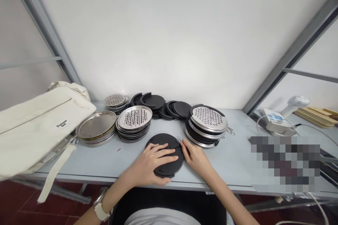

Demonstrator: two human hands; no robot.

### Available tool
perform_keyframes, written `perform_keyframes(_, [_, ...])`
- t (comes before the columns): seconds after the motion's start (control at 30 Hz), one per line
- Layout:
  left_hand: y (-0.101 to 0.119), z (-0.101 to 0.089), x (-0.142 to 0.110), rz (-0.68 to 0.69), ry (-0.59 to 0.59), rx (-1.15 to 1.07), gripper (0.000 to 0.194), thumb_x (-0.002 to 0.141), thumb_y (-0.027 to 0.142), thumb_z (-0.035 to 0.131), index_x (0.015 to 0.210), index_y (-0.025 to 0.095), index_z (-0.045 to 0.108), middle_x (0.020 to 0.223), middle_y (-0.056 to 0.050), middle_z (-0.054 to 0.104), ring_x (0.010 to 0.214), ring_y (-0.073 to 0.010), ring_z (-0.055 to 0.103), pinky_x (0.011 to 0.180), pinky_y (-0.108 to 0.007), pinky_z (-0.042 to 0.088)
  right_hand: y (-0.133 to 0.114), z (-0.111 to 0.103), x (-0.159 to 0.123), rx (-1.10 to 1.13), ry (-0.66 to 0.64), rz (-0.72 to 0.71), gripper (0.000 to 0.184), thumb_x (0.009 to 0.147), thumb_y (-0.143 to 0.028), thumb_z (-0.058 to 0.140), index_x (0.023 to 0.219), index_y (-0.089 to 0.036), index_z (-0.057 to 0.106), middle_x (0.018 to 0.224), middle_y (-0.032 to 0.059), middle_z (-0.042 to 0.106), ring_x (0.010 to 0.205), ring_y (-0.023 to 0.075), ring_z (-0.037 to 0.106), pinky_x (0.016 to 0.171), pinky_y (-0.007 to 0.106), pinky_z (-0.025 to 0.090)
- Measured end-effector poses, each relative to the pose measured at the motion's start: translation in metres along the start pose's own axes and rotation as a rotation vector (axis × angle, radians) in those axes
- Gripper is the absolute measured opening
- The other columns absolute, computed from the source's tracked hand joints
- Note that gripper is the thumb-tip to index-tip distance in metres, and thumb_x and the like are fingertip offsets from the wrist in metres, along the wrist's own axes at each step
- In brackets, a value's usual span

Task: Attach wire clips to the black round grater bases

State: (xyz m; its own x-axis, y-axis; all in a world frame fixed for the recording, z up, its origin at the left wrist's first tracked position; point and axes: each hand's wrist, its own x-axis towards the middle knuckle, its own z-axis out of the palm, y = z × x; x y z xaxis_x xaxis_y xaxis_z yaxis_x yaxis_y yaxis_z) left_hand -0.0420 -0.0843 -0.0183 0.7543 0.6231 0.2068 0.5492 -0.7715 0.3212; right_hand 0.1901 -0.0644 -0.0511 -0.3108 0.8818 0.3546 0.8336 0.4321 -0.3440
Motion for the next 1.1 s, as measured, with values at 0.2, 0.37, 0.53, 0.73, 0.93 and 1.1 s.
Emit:
perform_keyframes(0.2, [-0.0005,0.0018,-0.0002,0.013,0.022,-0.005,0.065,0.074,0.038,0.07,0.136,0.036,0.048,0.143,0.001,0.048,0.135,-0.0297,0.038,0.105,-0.044,0.029,0.0007,0.0005,0.0025,0.006,-0.005,0.009,0.028,0.099,-0.027,0.03,0.084,-0.02,0.052,0.057,0.0015,0.061,0.052,0.0185,0.062,0.052,0.026,0.028])
perform_keyframes(0.37, [0.0,0.0011,0.0,0.007,0.013,-0.005,0.065,0.074,0.038,0.07,0.135,0.037,0.048,0.143,0.002,0.048,0.134,-0.0295,0.038,0.105,-0.045,0.029,0.0005,-0.0019,0.003,0.013,-0.025,0.019,0.028,0.099,-0.027,0.03,0.084,-0.021,0.053,0.056,0.001,0.061,0.051,0.0186,0.061,0.051,0.027,0.028])
perform_keyframes(0.53, [0.0004,0.0004,-0.0003,0.012,0.026,0.001,0.064,0.074,0.039,0.07,0.135,0.036,0.049,0.142,0.001,0.048,0.134,-0.0295,0.039,0.104,-0.044,0.03,0.0002,-0.0047,0.0025,0.027,-0.047,0.011,0.028,0.099,-0.026,0.03,0.082,-0.021,0.052,0.057,0.001,0.06,0.052,0.0187,0.06,0.053,0.026,0.03])
perform_keyframes(0.73, [0.0,0.0016,-0.0007,0.008,0.019,-0.005,0.064,0.075,0.039,0.07,0.135,0.036,0.049,0.143,0.0,0.048,0.134,-0.031,0.039,0.103,-0.045,0.031,0.0008,-0.0056,0.0017,0.013,-0.043,-0.002,0.028,0.098,-0.026,0.03,0.083,-0.02,0.053,0.057,0.001,0.06,0.052,0.018,0.06,0.052,0.026,0.03])
perform_keyframes(0.93, [-0.0001,0.0018,-0.0012,0.011,0.034,-0.006,0.064,0.075,0.039,0.069,0.135,0.036,0.048,0.142,0.0,0.048,0.134,-0.0304,0.039,0.104,-0.044,0.03,0.0009,-0.0048,0.0002,-0.008,-0.036,-0.015,0.028,0.098,-0.025,0.03,0.084,-0.02,0.054,0.056,0.0015,0.061,0.051,0.0181,0.06,0.051,0.026,0.03])
perform_keyframes(1.1, [0.0001,0.0019,-0.0012,0.004,0.027,-0.005,0.066,0.074,0.039,0.07,0.136,0.037,0.047,0.142,0.002,0.048,0.134,-0.0295,0.039,0.105,-0.043,0.029,-0.001,-0.0051,-0.0001,-0.029,-0.04,-0.019,0.028,0.098,-0.025,0.029,0.085,-0.019,0.054,0.056,0.0018,0.061,0.051,0.0183,0.061,0.052,0.027,0.029])
